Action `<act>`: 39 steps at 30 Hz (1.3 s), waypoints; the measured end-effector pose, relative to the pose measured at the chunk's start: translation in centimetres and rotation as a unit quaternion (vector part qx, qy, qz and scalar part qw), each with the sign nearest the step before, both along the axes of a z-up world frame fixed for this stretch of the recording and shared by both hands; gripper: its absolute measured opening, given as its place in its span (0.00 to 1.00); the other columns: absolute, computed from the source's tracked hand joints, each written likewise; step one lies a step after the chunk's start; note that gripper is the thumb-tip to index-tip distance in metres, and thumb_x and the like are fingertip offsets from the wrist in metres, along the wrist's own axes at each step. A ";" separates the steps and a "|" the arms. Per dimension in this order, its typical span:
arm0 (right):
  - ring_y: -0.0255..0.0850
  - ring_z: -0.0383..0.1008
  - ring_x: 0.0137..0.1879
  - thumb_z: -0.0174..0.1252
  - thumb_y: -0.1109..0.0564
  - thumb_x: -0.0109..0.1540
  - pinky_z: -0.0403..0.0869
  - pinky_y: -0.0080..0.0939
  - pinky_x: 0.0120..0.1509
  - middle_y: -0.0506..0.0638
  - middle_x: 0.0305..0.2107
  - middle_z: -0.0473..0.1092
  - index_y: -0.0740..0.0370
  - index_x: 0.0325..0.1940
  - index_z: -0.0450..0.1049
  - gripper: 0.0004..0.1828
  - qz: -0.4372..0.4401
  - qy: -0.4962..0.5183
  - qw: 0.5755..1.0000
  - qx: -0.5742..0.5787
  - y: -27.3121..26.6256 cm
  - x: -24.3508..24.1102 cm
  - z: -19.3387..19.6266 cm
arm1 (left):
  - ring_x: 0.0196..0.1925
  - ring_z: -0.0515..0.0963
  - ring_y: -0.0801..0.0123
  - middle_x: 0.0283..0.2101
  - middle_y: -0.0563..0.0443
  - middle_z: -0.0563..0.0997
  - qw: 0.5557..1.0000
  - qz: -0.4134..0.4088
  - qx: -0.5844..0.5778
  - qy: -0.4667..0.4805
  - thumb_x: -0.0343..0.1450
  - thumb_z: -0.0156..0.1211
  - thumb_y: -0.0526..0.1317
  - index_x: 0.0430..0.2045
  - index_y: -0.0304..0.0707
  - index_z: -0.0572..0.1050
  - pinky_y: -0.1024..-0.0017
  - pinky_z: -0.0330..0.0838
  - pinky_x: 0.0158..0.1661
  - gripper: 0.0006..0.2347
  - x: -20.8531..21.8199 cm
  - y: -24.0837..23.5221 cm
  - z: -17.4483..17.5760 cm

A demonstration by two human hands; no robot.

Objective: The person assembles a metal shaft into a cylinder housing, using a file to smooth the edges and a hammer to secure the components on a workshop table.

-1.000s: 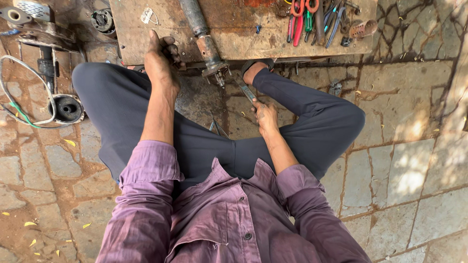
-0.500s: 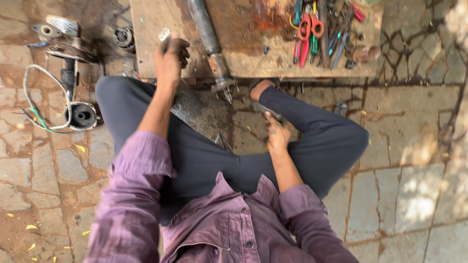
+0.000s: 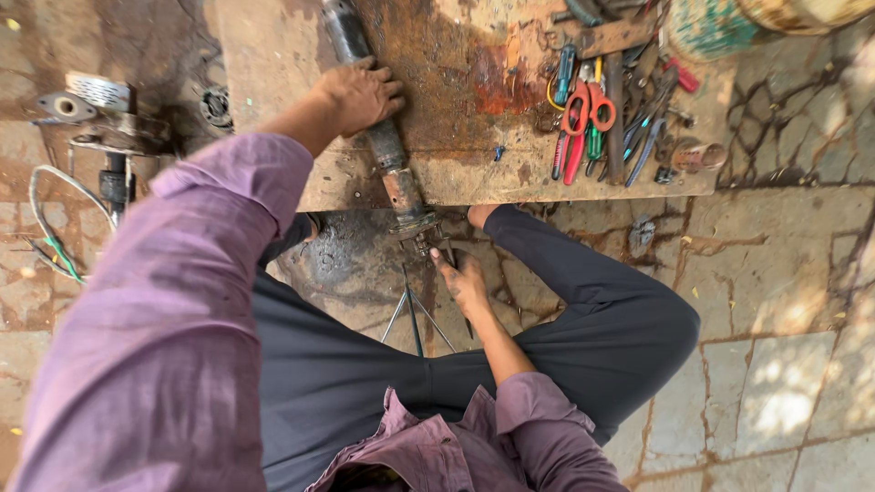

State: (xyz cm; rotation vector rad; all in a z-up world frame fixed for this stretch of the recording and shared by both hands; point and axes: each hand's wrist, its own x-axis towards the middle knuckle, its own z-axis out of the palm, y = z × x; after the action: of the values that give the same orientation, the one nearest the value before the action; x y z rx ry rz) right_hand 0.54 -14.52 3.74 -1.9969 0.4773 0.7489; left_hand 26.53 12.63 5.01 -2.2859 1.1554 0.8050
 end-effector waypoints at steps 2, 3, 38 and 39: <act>0.36 0.68 0.36 0.64 0.37 0.60 0.69 0.39 0.41 0.49 0.29 0.74 0.61 0.38 0.77 0.23 -0.007 0.008 0.999 0.039 -0.2 0.3 -1.7 | 0.79 0.42 0.58 0.79 0.51 0.41 0.999 -0.026 -0.005 0.027 0.76 0.52 0.38 0.75 0.49 0.43 0.56 0.36 0.74 0.32 0.8 -0.6 -0.8; 0.35 0.71 0.37 0.64 0.37 0.59 0.71 0.37 0.43 0.47 0.31 0.76 0.60 0.39 0.78 0.23 -0.010 0.010 0.998 0.057 -0.6 0.3 -2.6 | 0.78 0.44 0.58 0.78 0.50 0.43 0.999 -0.034 -0.003 0.030 0.72 0.57 0.37 0.74 0.48 0.44 0.56 0.38 0.73 0.35 0.9 -1.0 -0.9; 0.33 0.70 0.36 0.69 0.48 0.63 0.70 0.33 0.38 0.44 0.37 0.69 0.57 0.72 0.63 0.36 -0.083 -0.163 0.878 0.443 -5.8 8.5 7.8 | 0.35 0.80 0.38 0.27 0.33 0.81 0.580 0.633 -0.511 -0.038 0.51 0.66 0.41 0.31 0.36 0.79 0.52 0.74 0.38 0.17 -33.0 -7.3 9.6; 0.33 0.70 0.34 0.67 0.43 0.61 0.70 0.33 0.36 0.44 0.36 0.70 0.58 0.69 0.66 0.36 0.002 -0.185 0.931 0.316 -4.6 8.2 6.6 | 0.35 0.80 0.38 0.27 0.33 0.81 0.570 0.648 -0.503 -0.045 0.51 0.66 0.41 0.31 0.36 0.79 0.52 0.74 0.39 0.16 -33.6 -6.6 9.1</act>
State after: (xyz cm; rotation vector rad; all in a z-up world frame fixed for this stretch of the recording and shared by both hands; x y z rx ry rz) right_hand 8.77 -19.16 10.30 -1.4731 -0.0056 0.4322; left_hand -7.03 6.00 14.12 -4.0152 -0.7424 0.3005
